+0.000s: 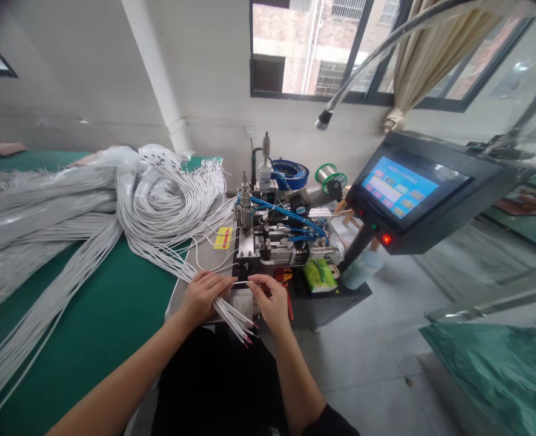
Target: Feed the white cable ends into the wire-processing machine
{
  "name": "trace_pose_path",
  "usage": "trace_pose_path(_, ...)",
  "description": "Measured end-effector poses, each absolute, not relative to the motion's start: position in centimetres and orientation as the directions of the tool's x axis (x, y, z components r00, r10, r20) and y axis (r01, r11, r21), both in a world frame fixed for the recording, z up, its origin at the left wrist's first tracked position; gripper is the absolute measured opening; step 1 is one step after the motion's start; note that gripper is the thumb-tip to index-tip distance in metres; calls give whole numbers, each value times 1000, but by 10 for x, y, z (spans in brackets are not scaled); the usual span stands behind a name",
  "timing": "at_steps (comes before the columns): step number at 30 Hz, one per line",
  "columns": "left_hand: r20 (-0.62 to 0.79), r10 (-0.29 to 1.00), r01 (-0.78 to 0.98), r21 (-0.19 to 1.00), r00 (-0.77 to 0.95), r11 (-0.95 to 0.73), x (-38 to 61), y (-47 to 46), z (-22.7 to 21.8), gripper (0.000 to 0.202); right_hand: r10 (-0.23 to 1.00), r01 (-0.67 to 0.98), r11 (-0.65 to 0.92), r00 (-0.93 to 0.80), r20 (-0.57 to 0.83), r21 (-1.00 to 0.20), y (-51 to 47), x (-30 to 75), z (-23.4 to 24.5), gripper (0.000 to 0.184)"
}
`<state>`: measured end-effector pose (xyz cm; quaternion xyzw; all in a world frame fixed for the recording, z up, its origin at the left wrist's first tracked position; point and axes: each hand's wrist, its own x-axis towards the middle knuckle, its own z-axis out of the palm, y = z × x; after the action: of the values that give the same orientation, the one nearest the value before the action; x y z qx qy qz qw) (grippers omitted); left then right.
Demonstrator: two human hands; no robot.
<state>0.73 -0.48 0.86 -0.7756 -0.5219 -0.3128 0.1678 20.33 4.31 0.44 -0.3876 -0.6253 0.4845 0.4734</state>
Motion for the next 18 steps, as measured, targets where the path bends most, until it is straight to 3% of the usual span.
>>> trace_pose_path(9, 693, 677, 916, 60, 247, -396, 9, -4, 11, 19, 983, -99, 137, -111, 148, -986, 51, 191, -5, 31)
trace_pose_path(18, 694, 684, 924, 74, 222, -375, 10, -4, 9, 18, 981, 2, 135, -143, 133, -991, 51, 190, -4, 36)
